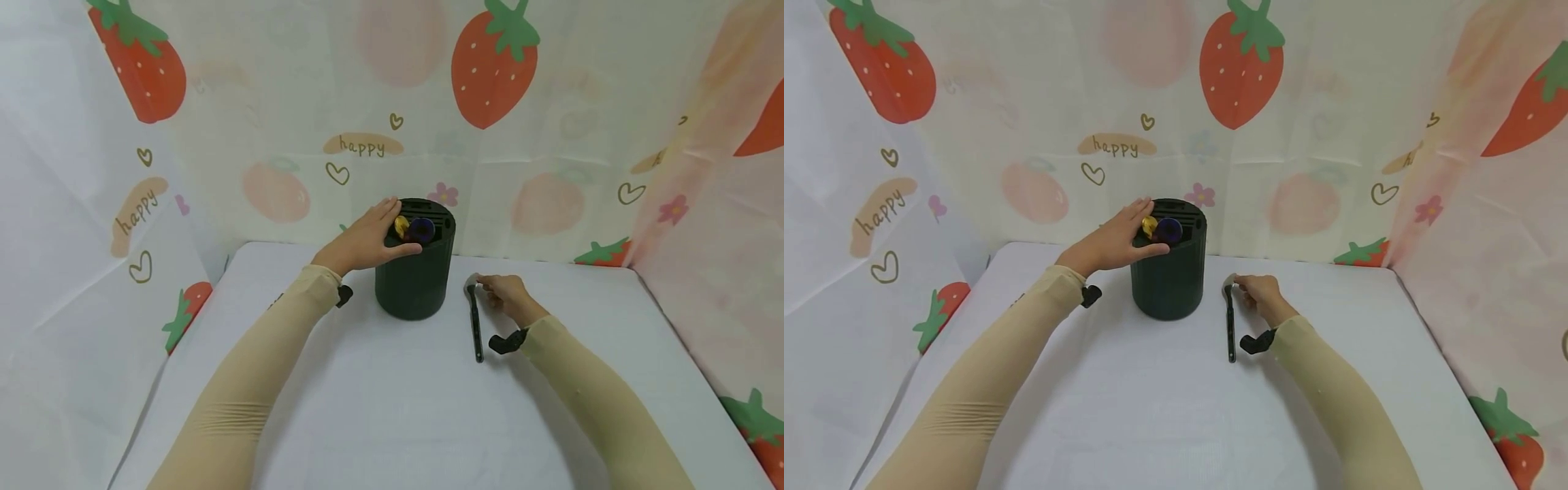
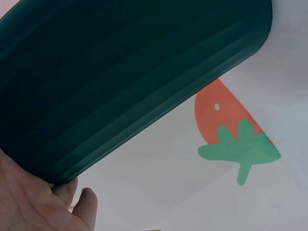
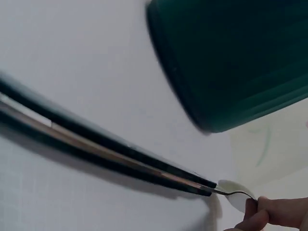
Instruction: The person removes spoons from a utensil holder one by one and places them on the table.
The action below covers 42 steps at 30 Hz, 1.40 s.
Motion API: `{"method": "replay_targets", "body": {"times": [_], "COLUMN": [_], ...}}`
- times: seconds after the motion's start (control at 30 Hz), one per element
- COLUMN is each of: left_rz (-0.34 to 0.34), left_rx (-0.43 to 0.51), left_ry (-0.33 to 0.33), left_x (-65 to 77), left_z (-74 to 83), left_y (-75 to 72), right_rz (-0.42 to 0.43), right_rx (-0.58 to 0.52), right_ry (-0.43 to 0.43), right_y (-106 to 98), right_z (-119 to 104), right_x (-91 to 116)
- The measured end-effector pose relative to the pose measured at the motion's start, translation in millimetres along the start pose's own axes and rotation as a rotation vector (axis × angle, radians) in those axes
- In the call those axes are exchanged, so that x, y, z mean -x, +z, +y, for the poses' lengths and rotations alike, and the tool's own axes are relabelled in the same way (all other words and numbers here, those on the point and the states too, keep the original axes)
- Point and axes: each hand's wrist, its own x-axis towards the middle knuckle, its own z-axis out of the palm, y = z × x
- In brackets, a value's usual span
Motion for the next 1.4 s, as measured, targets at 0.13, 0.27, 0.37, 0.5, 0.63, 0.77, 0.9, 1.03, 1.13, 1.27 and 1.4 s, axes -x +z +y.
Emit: {"method": "replay_targets", "body": {"times": [0.13,0.27,0.37,0.5,0.63,0.77,0.9,1.03,1.13,1.27,1.4], "left_rz": [0.001,0.004,0.004,0.003,0.003,-0.001,-0.001,-0.006,-0.007,-0.007,-0.005], "left_rx": [0.001,0.014,0.012,0.008,0.017,0.014,-0.006,-0.01,-0.008,0.002,0.006], "left_ry": [-0.001,0.0,0.002,0.002,0.001,-0.003,-0.006,-0.005,-0.006,-0.006,-0.008], "left_x": [0.1,0.7,0.3,0.2,0.7,0.9,0.4,0.6,1.5,0.8,-0.5], "left_z": [0.8,1.4,0.5,-0.1,1.5,2.2,1.8,1.2,0.9,1.3,0.5], "left_y": [-0.5,-0.9,-0.2,1.0,0.9,0.2,-0.4,-0.7,-1.1,-1.1,0.0], "right_rz": [0.001,0.004,-0.005,-0.016,-0.017,-0.025,-0.022,-0.019,-0.024,-0.002,0.019], "right_rx": [0.09,0.154,0.205,0.304,0.394,0.434,0.436,0.413,0.385,0.402,0.424], "right_ry": [-0.026,-0.045,-0.055,-0.066,-0.084,-0.115,-0.132,-0.135,-0.148,-0.176,-0.238], "right_y": [-3,-7,-10,-13,-17,-19,-19,-19,-19,-24,-29], "right_z": [1,3,4,7,10,12,13,14,14,13,11], "right_x": [-2,-5,-7,-10,-12,-13,-13,-9,-6,-2,3]}}
